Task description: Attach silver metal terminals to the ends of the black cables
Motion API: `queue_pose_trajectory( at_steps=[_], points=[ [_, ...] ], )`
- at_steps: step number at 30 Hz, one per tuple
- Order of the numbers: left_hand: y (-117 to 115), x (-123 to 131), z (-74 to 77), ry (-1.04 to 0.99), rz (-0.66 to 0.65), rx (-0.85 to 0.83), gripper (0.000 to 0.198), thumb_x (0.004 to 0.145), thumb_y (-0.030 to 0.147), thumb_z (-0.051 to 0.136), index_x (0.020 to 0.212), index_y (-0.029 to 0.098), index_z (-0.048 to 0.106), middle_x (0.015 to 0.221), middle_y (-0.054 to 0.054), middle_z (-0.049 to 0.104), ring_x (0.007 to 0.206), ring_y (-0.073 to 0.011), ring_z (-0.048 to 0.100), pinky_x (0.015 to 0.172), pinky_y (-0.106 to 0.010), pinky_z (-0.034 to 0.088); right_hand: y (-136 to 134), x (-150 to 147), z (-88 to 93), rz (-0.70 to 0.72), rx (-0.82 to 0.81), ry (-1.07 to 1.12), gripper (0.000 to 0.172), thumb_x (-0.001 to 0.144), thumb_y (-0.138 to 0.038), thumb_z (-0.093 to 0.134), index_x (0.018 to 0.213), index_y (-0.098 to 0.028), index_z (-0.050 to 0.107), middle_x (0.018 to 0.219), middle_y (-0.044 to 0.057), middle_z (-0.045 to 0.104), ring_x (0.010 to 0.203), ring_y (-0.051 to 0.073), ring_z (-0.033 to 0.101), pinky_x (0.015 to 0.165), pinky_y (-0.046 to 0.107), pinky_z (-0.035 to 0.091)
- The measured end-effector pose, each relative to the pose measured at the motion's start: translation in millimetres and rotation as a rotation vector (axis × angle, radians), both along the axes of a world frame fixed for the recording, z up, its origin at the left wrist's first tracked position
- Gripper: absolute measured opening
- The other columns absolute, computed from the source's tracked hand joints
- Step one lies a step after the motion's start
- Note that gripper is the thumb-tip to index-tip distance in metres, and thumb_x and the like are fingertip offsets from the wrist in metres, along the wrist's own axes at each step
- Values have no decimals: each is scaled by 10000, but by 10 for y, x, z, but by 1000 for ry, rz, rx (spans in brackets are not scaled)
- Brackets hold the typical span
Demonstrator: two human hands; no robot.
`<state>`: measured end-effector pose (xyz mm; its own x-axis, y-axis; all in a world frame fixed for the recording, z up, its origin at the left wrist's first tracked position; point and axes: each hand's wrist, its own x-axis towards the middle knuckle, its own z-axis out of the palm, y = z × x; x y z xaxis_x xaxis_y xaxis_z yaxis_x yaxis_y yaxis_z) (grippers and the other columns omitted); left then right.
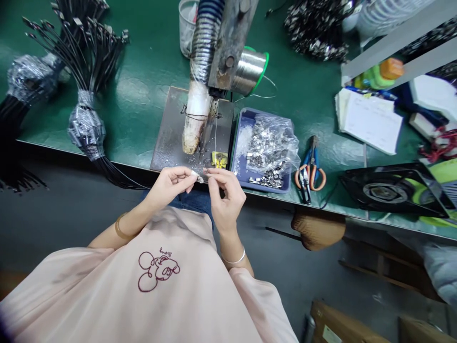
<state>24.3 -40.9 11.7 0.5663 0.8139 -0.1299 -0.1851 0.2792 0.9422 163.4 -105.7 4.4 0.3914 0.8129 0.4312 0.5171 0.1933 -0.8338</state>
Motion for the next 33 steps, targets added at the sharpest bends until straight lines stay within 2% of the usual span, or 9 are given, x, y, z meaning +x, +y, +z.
queue_pose_trajectory(
  at_steps=[2, 5, 9, 12, 16, 18, 26, 33],
  points=[
    [19, 3, 2, -15, 19, -43, 433, 775, 526, 768, 637, 151, 602, 540, 36, 518, 498, -63, 443, 512, -209, 391, -2, 22, -3, -39, 18, -4, 115, 966, -211, 576, 913, -224, 678, 958, 33, 746, 890, 164, 744, 744, 303, 611],
    [37, 24, -9, -41, 50, -101, 380, 733, 472, 817, 661, 149, 628, 540, 43, 525, 499, -59, 439, 508, -204, 386, -5, 37, 19, -67, 97, -122, 78, 933, -181, 625, 908, -238, 672, 937, 24, 754, 872, 168, 746, 713, 298, 608],
    [60, 67, -48, -93, 120, -158, 311, 652, 375, 865, 692, 147, 656, 611, 23, 615, 569, -69, 524, 587, -200, 454, -4, 20, 49, 6, 224, -335, 188, 859, -101, 698, 951, -264, 676, 926, 6, 779, 847, 167, 752, 760, 314, 616],
    [73, 91, -78, -86, 162, -139, 239, 634, 310, 840, 680, 153, 666, 641, 16, 659, 608, -81, 565, 630, -204, 484, 10, -1, 20, 58, 203, -344, 205, 877, -101, 670, 993, -269, 670, 940, 10, 786, 860, 172, 759, 755, 315, 621],
    [77, 104, -94, -60, 201, -100, 155, 649, 252, 791, 656, 152, 672, 620, 21, 656, 594, -85, 569, 637, -211, 498, 45, -6, -42, 23, 112, -162, 103, 919, -156, 624, 945, -247, 663, 925, 23, 771, 866, 172, 756, 694, 292, 622],
    [78, 109, -89, -37, 212, -88, 136, 660, 242, 779, 647, 148, 681, 599, 23, 643, 576, -84, 560, 630, -216, 500, 63, 7, -51, 29, 81, -145, 83, 913, -162, 636, 902, -240, 661, 912, 22, 767, 859, 169, 753, 689, 289, 619],
    [111, 138, -27, 22, 227, -47, 212, 677, 305, 799, 614, 152, 666, 579, 20, 623, 564, -88, 537, 604, -220, 490, 110, 69, -42, 53, 174, -398, 150, 879, -112, 662, 908, -259, 655, 933, 13, 791, 847, 176, 764, 742, 326, 613],
    [137, 143, -44, 18, 219, -6, 247, 724, 312, 800, 637, 152, 634, 574, 33, 574, 553, -86, 532, 583, -219, 469, 146, 80, -40, 44, 186, -465, 149, 888, -120, 642, 871, -267, 628, 918, 6, 797, 819, 171, 769, 712, 321, 625]
  ],
)
